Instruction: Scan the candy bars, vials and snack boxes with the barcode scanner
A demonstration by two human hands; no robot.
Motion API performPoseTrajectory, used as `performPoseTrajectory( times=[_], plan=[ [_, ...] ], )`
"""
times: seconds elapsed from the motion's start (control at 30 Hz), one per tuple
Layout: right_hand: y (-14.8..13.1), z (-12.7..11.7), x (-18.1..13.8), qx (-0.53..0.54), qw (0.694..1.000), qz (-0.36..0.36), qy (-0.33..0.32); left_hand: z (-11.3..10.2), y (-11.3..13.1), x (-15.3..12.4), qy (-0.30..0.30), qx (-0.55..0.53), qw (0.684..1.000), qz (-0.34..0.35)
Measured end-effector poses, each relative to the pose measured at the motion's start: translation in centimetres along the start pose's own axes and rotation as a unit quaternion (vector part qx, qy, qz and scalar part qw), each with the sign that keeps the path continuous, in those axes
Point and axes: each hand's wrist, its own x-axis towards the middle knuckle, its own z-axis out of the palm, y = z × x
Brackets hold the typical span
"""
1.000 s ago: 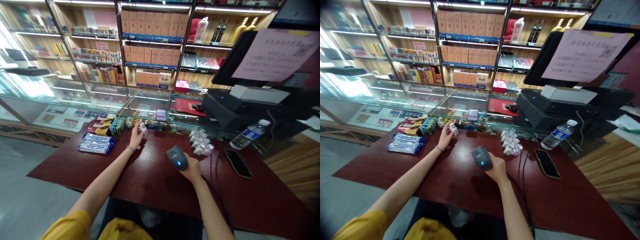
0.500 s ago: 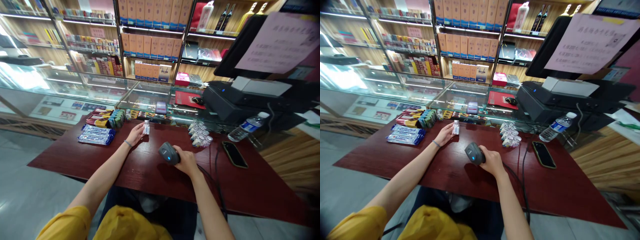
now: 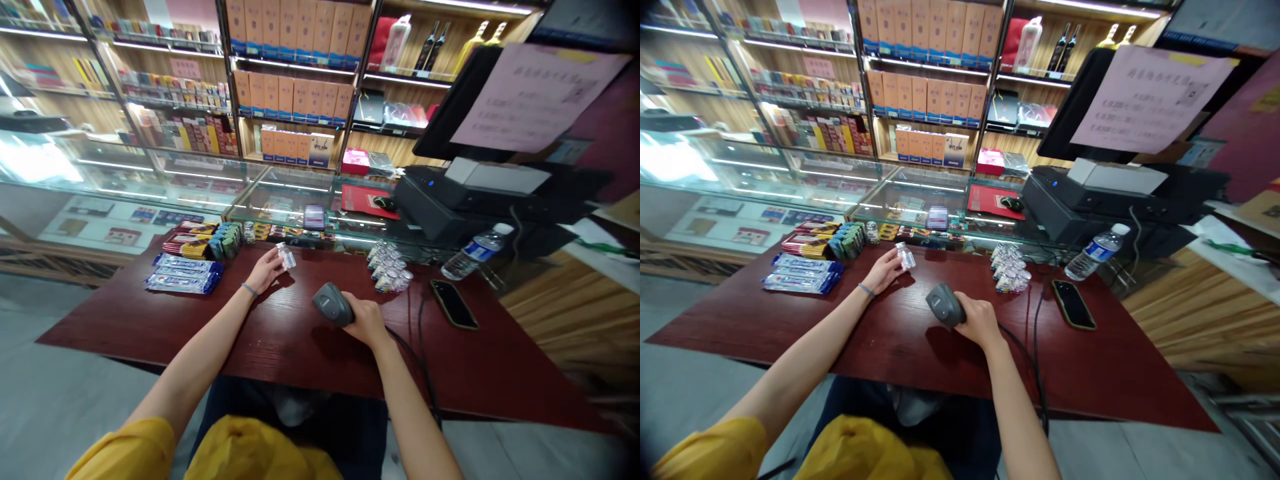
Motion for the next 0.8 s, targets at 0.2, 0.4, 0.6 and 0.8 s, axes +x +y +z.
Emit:
performPoseTrajectory(
  times=[0.2, 0.4, 0.6, 0.8],
  plan=[
    [0.8, -1.1, -0.1, -0.008, 0.999, 0.027, 0.039, 1.7, 0.0, 0.0, 0.042, 0.072, 0.993, 0.086],
    [2.0, -4.3, -2.1, 0.000, 0.992, 0.089, 0.090, 6.6, 0.0, 0.9, 0.076, 0.189, 0.965, 0.162],
    [4.0, -8.0, -5.8, -0.022, 0.980, 0.137, 0.139, 15.6, -2.8, 0.2, 0.016, 0.174, 0.968, 0.181],
    [6.2, -10.5, -10.3, -0.059, 0.971, 0.155, 0.172, 23.4, -8.7, -0.9, 0.001, 0.213, 0.956, 0.203]
  ],
)
